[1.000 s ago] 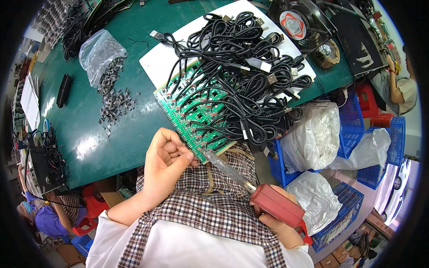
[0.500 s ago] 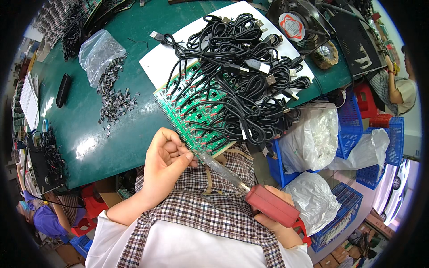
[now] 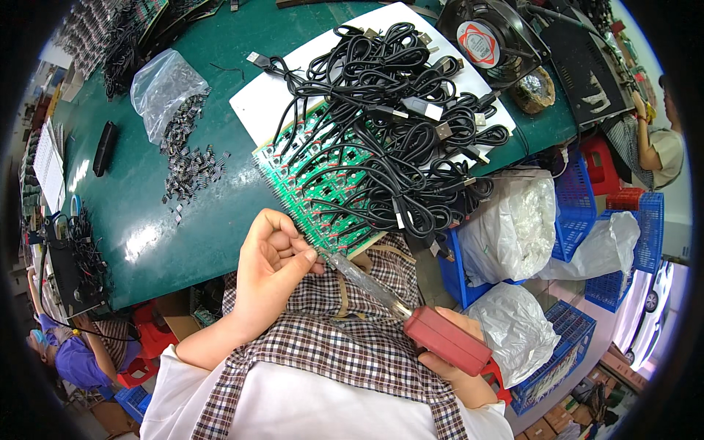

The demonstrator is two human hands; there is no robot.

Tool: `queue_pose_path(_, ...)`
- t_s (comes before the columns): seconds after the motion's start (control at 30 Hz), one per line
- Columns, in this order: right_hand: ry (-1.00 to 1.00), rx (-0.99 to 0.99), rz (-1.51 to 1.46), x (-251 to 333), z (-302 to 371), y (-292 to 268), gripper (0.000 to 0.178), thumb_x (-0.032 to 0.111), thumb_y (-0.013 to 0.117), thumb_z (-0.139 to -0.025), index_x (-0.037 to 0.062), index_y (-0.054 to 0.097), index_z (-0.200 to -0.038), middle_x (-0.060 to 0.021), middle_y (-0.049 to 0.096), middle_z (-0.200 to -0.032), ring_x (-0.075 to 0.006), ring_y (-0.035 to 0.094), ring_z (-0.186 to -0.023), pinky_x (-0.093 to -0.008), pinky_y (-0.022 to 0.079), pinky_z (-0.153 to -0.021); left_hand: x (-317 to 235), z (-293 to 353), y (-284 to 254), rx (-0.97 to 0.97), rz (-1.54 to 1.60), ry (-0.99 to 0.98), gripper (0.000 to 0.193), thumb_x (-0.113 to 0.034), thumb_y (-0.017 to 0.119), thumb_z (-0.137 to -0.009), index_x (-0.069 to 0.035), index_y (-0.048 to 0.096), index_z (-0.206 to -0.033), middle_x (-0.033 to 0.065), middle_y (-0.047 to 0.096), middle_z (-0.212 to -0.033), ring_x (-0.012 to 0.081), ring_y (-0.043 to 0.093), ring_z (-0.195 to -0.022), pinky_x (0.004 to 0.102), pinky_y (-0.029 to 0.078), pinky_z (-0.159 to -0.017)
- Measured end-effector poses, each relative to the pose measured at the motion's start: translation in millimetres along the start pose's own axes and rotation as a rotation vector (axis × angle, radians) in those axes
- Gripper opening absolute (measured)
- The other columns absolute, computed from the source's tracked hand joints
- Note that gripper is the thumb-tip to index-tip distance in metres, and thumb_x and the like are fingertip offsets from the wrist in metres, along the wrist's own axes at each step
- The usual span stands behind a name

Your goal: The person assembles electronics by picking up electronic components by hand, positioning them onto circuit boards, and soldering them using a soldering gun, then sets completed circuit boards into a box.

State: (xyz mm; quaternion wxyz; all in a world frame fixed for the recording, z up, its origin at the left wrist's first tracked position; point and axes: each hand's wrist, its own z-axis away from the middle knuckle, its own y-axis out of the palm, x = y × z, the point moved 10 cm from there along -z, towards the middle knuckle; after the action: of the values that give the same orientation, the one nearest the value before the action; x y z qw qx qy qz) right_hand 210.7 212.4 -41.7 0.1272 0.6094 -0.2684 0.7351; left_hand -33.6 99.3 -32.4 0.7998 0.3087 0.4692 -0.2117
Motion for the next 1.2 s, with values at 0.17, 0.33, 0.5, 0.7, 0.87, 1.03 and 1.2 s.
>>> queue_pose_path(0.17,-0.044,0.063,0.041,2.8,5.3,-0.5,0.063,0.033,0.072,-0.068,-0.0059,0.048,-0.112,-0.0099,0.063,-0.090,-0.0228,0.062,-0.077,-0.0303,0.048,-0.068,-1.2,-1.0,-0.6,0.000,-0.003,0.021,0.022,0.006,0.050,-0.080,-0.004,0.036,-0.092,0.0067,0.053,-0.080,0.0115,0.055,-0.071,0.0255,0.050,-0.066)
queue_pose_path(0.33,0.049,0.030,-0.118,-5.6,10.9,-0.8,0.064,0.030,0.073,-0.068,-0.0060,0.047,-0.113,-0.0108,0.064,-0.085,-0.0213,0.063,-0.071,-0.0276,0.047,-0.066,-0.5,0.6,0.0,0.018,-0.049,-0.019,0.026,0.006,0.050,-0.080,-0.003,0.036,-0.100,0.0073,0.054,-0.081,0.0121,0.056,-0.074,0.0255,0.050,-0.068)
queue_pose_path(0.5,0.058,-0.017,-0.206,-5.1,10.5,-7.6,0.065,0.035,0.072,-0.069,-0.0064,0.046,-0.112,-0.0104,0.063,-0.076,-0.0187,0.060,-0.061,-0.0265,0.046,-0.060,-32.3,10.9,-32.9,-0.154,-0.430,0.124,0.031,0.003,0.054,-0.080,-0.003,0.041,-0.107,0.0057,0.053,-0.083,0.0112,0.053,-0.073,0.0235,0.045,-0.067)
queue_pose_path(0.7,0.233,0.012,-0.325,-4.6,1.4,10.3,0.071,0.052,0.068,-0.066,-0.0048,0.048,-0.104,-0.0064,0.052,-0.072,-0.0142,0.047,-0.057,-0.0258,0.037,-0.053,-98.4,40.1,-143.0,-0.768,-1.278,0.296,0.039,-0.006,0.069,-0.068,-0.002,0.050,-0.102,0.0090,0.051,-0.084,0.0173,0.043,-0.061,0.0285,0.040,-0.060)
queue_pose_path(0.87,0.221,-0.070,-0.311,12.6,-8.2,14.0,0.073,0.057,0.063,-0.068,-0.0056,0.048,-0.103,-0.0053,0.051,-0.081,-0.0121,0.045,-0.058,-0.0241,0.033,-0.050,-87.6,35.4,-170.8,-0.704,-1.070,0.291,0.016,0.000,0.066,-0.068,0.002,0.057,-0.082,0.0091,0.050,-0.072,0.0175,0.046,-0.057,0.0300,0.041,-0.058)
queue_pose_path(1.03,0.231,-0.126,-0.303,14.1,-4.3,9.0,0.072,0.057,0.061,-0.070,-0.0054,0.048,-0.103,-0.0056,0.051,-0.075,-0.0119,0.045,-0.056,-0.0243,0.034,-0.050,-93.2,31.3,-170.0,-0.644,-1.137,0.277,0.013,0.004,0.062,-0.071,0.004,0.057,-0.082,0.0062,0.053,-0.072,0.0100,0.049,-0.059,0.0225,0.042,-0.058)
queue_pose_path(1.2,0.226,-0.070,-0.206,10.1,-33.4,25.3,0.071,0.057,0.061,-0.070,-0.0051,0.049,-0.102,-0.0053,0.051,-0.074,-0.0117,0.045,-0.056,-0.0242,0.034,-0.051,-93.0,28.1,-161.6,-0.603,-1.602,0.296,0.013,-0.004,0.052,-0.076,-0.001,0.061,-0.085,0.0171,0.059,-0.082,0.0309,0.059,-0.078,0.0364,0.048,-0.068)
